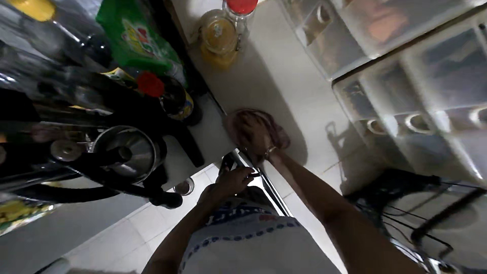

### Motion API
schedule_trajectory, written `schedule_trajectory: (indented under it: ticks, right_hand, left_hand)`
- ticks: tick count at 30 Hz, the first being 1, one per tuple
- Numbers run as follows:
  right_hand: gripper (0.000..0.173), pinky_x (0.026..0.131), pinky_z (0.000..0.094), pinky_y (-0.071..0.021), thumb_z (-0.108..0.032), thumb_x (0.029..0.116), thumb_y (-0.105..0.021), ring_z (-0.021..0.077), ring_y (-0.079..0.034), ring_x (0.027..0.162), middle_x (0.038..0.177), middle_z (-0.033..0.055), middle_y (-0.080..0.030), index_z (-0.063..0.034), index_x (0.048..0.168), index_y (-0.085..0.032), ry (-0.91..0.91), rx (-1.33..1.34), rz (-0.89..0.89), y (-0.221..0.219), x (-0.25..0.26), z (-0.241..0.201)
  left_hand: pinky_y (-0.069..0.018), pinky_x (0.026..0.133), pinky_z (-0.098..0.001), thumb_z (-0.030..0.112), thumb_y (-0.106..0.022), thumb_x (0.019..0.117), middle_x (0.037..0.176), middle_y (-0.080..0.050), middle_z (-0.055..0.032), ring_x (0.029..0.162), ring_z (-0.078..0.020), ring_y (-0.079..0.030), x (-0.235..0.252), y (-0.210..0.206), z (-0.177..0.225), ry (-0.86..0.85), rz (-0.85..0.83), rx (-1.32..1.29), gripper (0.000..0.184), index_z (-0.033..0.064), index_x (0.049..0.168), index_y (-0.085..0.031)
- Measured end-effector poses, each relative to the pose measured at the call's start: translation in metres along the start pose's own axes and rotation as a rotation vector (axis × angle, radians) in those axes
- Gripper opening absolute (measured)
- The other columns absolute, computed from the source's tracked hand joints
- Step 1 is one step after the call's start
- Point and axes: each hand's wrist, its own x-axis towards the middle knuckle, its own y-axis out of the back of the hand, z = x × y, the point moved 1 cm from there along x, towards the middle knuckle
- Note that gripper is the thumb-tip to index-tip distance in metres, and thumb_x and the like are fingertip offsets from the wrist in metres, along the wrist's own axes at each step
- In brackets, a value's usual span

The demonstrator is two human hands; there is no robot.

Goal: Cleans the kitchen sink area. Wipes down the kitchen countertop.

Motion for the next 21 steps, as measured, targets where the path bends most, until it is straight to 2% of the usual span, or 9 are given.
schedule_trajectory:
  ticks: [2,4,6,8,10,12,14,17,21]
  right_hand:
    - [0.048,0.126,0.0572,-0.0216,-0.034,0.1036,-0.056,0.0317,-0.031,0.154,0.163,0.0096,-0.041,-0.022,0.15,-0.056,-0.002,-0.075,-0.06,-0.011,0.035,-0.008]
    - [0.047,0.128,0.0541,-0.0178,-0.029,0.1053,-0.054,0.0302,-0.028,0.156,0.165,0.0092,-0.039,-0.0214,0.152,-0.053,-0.03,-0.081,-0.074,-0.017,0.079,-0.017]
    - [0.05,0.128,0.0527,-0.017,-0.023,0.1032,-0.057,0.0281,-0.027,0.157,0.166,0.0077,-0.037,-0.0177,0.152,-0.053,-0.09,-0.052,-0.037,-0.021,0.103,-0.027]
    - [0.052,0.128,0.0521,-0.0196,-0.02,0.1023,-0.058,0.0284,-0.028,0.156,0.166,0.0086,-0.037,-0.0154,0.154,-0.05,-0.094,-0.027,-0.015,-0.022,0.087,-0.03]
    - [0.054,0.127,0.0539,-0.0252,-0.019,0.1011,-0.06,0.0291,-0.032,0.154,0.164,0.0089,-0.041,-0.0154,0.154,-0.05,-0.054,-0.012,0.042,-0.021,0.045,-0.023]
    - [0.054,0.126,0.0549,-0.0236,-0.016,0.1018,-0.056,0.0297,-0.032,0.154,0.163,0.0093,-0.041,-0.0138,0.155,-0.049,-0.054,0.011,0.039,-0.02,0.03,-0.014]
    - [0.052,0.128,0.0527,-0.0214,-0.015,0.1042,-0.051,0.027,-0.029,0.156,0.166,0.0061,-0.039,-0.0161,0.156,-0.047,-0.109,-0.004,0.046,-0.016,0.049,-0.008]
    - [0.05,0.128,0.0517,-0.0199,-0.018,0.1062,-0.047,0.0251,-0.028,0.156,0.165,0.0045,-0.039,-0.0206,0.156,-0.048,-0.238,-0.04,0.104,0.007,0.112,0.017]
    - [0.044,0.128,0.0507,-0.0214,-0.022,0.1065,-0.046,0.0251,-0.032,0.155,0.163,0.0049,-0.043,-0.019,0.15,-0.056,-0.27,-0.015,0.192,0.03,0.146,0.052]
  left_hand:
    - [-0.0492,0.106,-0.0485,0.029,-0.049,0.1091,0.132,-0.065,-0.0192,0.12,-0.0306,-0.064,0.007,0.0,0.001,-0.016,-0.024,0.005,0.04,0.0042,0.139,-0.06]
    - [-0.0462,0.11,-0.0501,0.029,-0.049,0.1093,0.136,-0.063,-0.0196,0.127,-0.0322,-0.061,0.016,-0.002,0.009,-0.019,-0.077,0.033,0.041,0.0038,0.139,-0.06]
    - [-0.0461,0.108,-0.053,0.029,-0.05,0.1088,0.134,-0.062,-0.0222,0.127,-0.0356,-0.06,0.02,-0.009,0.015,-0.024,-0.093,0.066,0.04,0.0004,0.134,-0.062]
    - [-0.0484,0.106,-0.0538,0.03,-0.051,0.1082,0.133,-0.063,-0.0211,0.124,-0.0349,-0.062,0.02,-0.015,0.015,-0.008,-0.085,0.095,0.039,0.0025,0.132,-0.064]
    - [-0.0495,0.105,-0.054,0.033,-0.05,0.1084,0.133,-0.065,-0.018,0.124,-0.0327,-0.063,0.016,-0.014,0.01,0.024,-0.089,0.095,0.039,0.0072,0.135,-0.065]
    - [-0.0502,0.103,-0.0533,0.031,-0.051,0.1084,0.13,-0.067,-0.0183,0.117,-0.0323,-0.066,0.009,-0.009,0.004,0.049,-0.1,0.065,0.038,0.0067,0.135,-0.064]
    - [-0.0493,0.105,-0.0526,0.029,-0.05,0.1084,0.132,-0.065,-0.0196,0.119,-0.0329,-0.065,0.0,-0.004,0.002,0.09,-0.106,0.086,0.039,0.0053,0.137,-0.063]
    - [-0.046,0.111,-0.0491,0.029,-0.05,0.1084,0.139,-0.062,-0.0174,0.128,-0.0298,-0.061,-0.003,0.002,0.003,0.134,-0.075,0.098,0.04,0.0063,0.139,-0.062]
    - [-0.0486,0.109,-0.0463,0.029,-0.05,0.108,0.134,-0.066,-0.0151,0.123,-0.0266,-0.064,-0.008,0.015,0.016,0.186,0.084,0.04,0.039,0.0069,0.137,-0.064]
